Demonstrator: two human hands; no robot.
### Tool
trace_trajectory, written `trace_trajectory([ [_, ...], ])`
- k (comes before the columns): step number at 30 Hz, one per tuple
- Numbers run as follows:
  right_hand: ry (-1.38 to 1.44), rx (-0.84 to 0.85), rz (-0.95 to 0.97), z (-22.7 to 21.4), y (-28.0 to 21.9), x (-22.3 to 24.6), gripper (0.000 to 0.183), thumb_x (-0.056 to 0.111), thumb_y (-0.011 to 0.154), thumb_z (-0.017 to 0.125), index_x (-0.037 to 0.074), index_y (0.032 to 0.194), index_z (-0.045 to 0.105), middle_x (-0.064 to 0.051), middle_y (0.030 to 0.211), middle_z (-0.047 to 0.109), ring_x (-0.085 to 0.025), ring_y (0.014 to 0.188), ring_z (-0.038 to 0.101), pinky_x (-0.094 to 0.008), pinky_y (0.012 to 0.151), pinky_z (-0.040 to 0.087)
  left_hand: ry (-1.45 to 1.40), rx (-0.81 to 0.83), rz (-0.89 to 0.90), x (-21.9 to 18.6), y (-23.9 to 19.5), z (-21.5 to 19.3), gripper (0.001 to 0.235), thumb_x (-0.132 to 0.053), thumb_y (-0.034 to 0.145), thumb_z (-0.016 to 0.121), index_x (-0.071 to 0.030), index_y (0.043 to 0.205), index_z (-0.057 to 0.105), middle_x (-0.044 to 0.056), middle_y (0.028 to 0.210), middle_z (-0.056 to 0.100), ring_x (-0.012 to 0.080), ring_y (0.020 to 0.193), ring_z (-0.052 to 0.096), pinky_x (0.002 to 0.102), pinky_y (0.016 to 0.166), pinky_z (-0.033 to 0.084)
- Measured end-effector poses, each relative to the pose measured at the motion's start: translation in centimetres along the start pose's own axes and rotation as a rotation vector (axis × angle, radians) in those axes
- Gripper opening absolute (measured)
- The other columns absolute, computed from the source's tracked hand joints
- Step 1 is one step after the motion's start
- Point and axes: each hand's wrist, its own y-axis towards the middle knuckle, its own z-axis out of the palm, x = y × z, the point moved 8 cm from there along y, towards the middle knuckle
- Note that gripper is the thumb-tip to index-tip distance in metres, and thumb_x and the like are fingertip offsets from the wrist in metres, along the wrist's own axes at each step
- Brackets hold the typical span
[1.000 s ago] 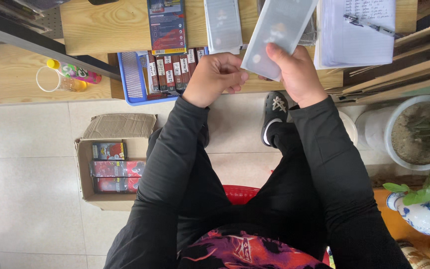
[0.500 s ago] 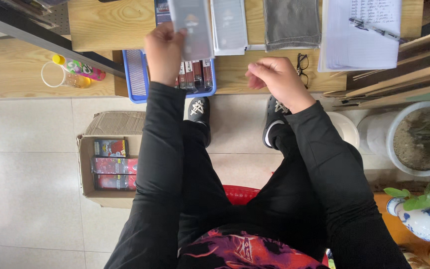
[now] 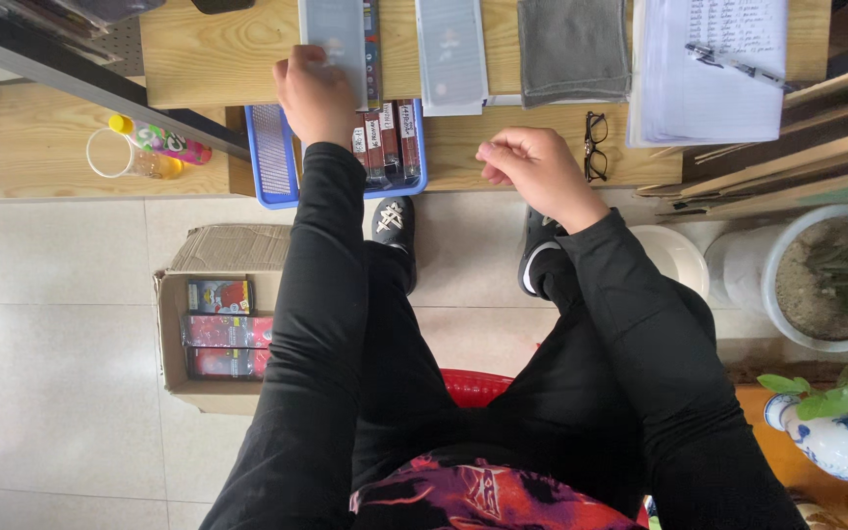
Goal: The person picks up a small product box from a blue tray and wipes it with a gray cloth. They then open the box, remove the contents, and wipe the inside of the box before placing it back on the table.
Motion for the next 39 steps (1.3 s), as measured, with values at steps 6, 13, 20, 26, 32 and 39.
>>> trace_trajectory([
  [6,-0.005,-0.001,0.021,0.4,-0.2,0.5,0.02,0.022,0.096,0.06,0.005,0.093,0.07,-0.008,0.083,0.071,-0.012,0.077,0.068,-0.024,0.074,0.058,0.22,0.009,-0.03,-0.2,-0.7,0.7,0.028,-0.023,0.072,0.07,-0.022,0.1,0.066,0.007,0.111,0.054,0.0345,0.107,0.05,0.054,0.084,0.046],
  [13,-0.043,0.022,-0.028,1.0,-0.2,0.3,0.02,0.021,0.096,0.059,0.006,0.086,0.068,-0.003,0.078,0.069,-0.01,0.076,0.067,-0.023,0.074,0.056,0.357,0.044,0.038,-1.9,-1.9,1.2,0.039,-0.043,0.073,0.079,-0.023,0.104,0.067,0.004,0.115,0.05,0.0312,0.111,0.046,0.052,0.087,0.043],
  [20,-0.119,0.029,-0.025,0.9,-0.3,0.6,0.02,0.022,0.095,0.058,0.008,0.085,0.069,-0.001,0.078,0.07,-0.01,0.078,0.069,-0.023,0.075,0.053,0.363,0.048,0.053,-1.8,-1.9,1.4,0.044,-0.039,0.075,0.078,-0.022,0.113,0.067,0.002,0.118,0.051,0.0303,0.112,0.046,0.052,0.086,0.043],
  [26,-0.11,0.055,-0.029,1.2,-0.5,0.8,0.021,0.023,0.096,0.058,0.008,0.086,0.068,-0.002,0.079,0.07,-0.011,0.08,0.069,-0.022,0.077,0.053,0.36,0.038,0.04,-1.8,-1.9,1.4,0.045,-0.038,0.075,0.079,-0.021,0.114,0.067,0.002,0.119,0.051,0.0314,0.114,0.046,0.053,0.087,0.044],
  [32,-0.093,0.058,-0.013,1.3,-0.4,0.5,0.02,0.023,0.096,0.058,0.008,0.089,0.069,-0.003,0.082,0.071,-0.011,0.082,0.07,-0.023,0.078,0.054,0.365,0.017,0.06,-1.8,-1.9,1.4,0.045,-0.039,0.075,0.077,-0.019,0.113,0.067,0.004,0.118,0.05,0.032,0.112,0.046,0.053,0.087,0.044],
  [39,-0.116,0.066,0.013,1.5,-0.5,0.4,0.02,0.025,0.095,0.057,0.009,0.09,0.069,-0.002,0.084,0.071,-0.011,0.083,0.07,-0.023,0.078,0.053,0.372,0.017,0.056,-1.7,-1.9,1.4,0.045,-0.041,0.074,0.077,-0.018,0.111,0.065,0.005,0.118,0.05,0.0324,0.112,0.047,0.053,0.087,0.044],
])
